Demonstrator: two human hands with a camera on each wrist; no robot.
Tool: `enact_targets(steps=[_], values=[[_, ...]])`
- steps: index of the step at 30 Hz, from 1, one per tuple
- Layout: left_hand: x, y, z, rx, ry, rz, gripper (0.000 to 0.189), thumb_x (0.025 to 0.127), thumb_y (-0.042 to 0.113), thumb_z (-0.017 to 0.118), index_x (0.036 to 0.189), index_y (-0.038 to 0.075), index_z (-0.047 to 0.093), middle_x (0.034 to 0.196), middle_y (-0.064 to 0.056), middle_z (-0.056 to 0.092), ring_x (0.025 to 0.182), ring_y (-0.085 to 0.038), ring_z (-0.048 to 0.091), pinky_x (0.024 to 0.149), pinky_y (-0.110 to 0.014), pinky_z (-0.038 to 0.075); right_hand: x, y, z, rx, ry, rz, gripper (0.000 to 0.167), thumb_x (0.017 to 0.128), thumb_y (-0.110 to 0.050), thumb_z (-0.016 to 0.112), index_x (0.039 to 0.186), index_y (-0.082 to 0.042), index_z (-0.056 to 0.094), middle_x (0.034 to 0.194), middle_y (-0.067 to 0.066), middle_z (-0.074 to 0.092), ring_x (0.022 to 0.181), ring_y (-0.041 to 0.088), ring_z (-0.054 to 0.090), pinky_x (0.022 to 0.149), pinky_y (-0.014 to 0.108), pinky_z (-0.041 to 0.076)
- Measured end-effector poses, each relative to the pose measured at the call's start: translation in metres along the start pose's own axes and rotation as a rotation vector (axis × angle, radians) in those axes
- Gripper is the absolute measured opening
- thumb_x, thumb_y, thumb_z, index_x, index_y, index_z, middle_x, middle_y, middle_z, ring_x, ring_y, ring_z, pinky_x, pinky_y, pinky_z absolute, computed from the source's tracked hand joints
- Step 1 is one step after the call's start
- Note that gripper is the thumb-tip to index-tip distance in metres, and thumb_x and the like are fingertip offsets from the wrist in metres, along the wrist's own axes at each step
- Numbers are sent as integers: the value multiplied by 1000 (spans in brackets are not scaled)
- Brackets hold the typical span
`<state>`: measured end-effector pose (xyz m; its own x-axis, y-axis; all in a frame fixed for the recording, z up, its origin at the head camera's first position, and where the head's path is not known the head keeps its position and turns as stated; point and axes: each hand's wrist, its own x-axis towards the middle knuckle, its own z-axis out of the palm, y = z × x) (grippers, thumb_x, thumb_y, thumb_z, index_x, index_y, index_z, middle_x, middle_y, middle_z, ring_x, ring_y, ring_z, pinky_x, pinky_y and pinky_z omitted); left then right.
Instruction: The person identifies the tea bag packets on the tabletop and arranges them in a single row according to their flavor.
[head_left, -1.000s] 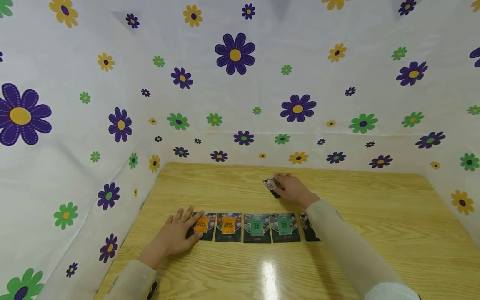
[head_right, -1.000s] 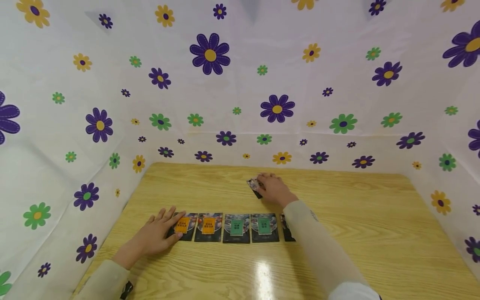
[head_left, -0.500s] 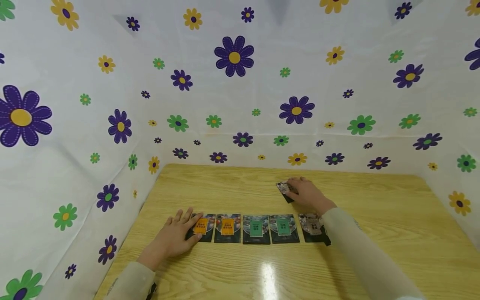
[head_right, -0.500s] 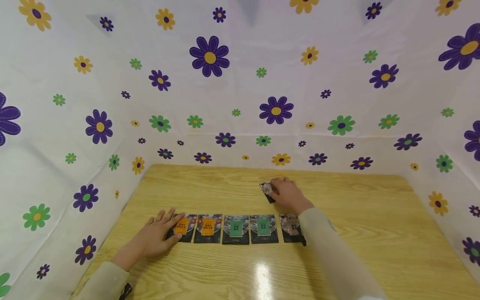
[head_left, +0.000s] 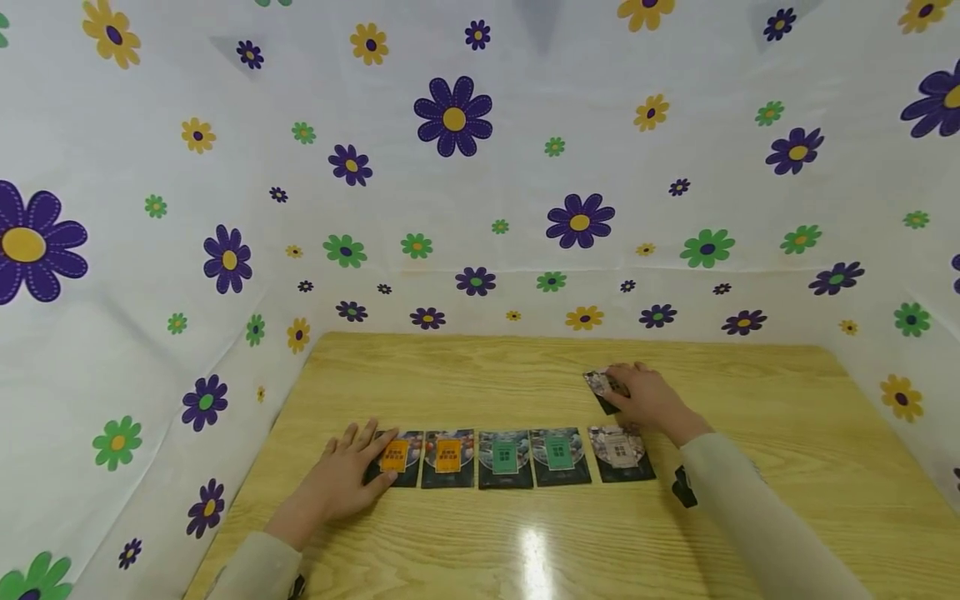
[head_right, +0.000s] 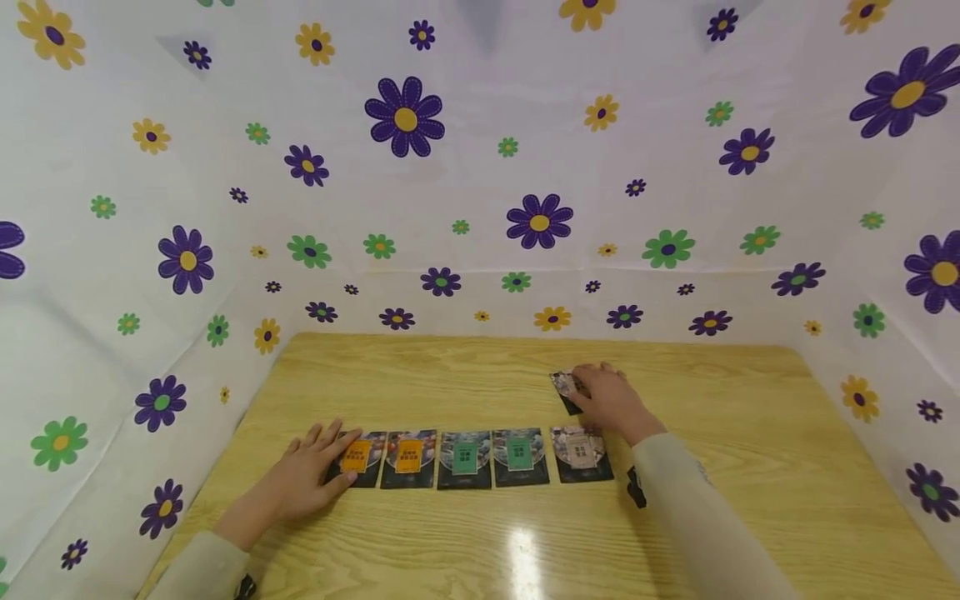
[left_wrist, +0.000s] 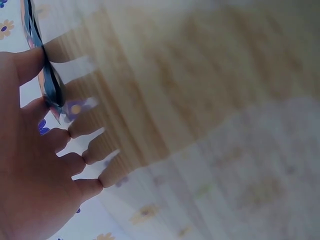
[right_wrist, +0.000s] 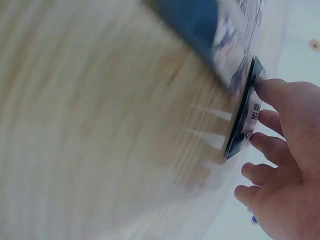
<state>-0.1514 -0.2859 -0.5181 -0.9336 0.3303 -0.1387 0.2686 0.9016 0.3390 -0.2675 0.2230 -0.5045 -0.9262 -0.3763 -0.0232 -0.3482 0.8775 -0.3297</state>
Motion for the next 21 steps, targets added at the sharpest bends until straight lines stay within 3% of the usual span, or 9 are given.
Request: enact_targets(steps=[8, 13, 21], values=[[-2, 0, 4, 29, 31, 34, 70, 110, 50, 51, 167, 14, 34, 173, -22, 25, 158, -55, 19, 121, -80, 16, -27, 25, -6, 4, 34, 43, 52, 106, -23, 63, 147, 8, 55, 150, 38, 51, 139, 69, 39, 113, 77, 35], [-1, 1, 4, 32, 14, 45, 72, 111, 49, 48, 167, 8, 30, 173, -20, 26, 158, -53, 20, 121, -79, 18, -41, 32, -10, -27, 49, 34, 51, 104, -22, 66, 143, 10, 58, 147, 37, 55, 136, 70, 41, 111, 77, 36], [-1, 3, 0, 0, -23, 33, 73, 111, 50, 49, 167, 8, 31, 173, -20, 26, 158, -53, 22, 120, -79, 20, -61, 35, -9, -58, 53, 41, 51, 105, -26, 65, 142, 9, 59, 145, 34, 58, 136, 68, 43, 110, 79, 35]])
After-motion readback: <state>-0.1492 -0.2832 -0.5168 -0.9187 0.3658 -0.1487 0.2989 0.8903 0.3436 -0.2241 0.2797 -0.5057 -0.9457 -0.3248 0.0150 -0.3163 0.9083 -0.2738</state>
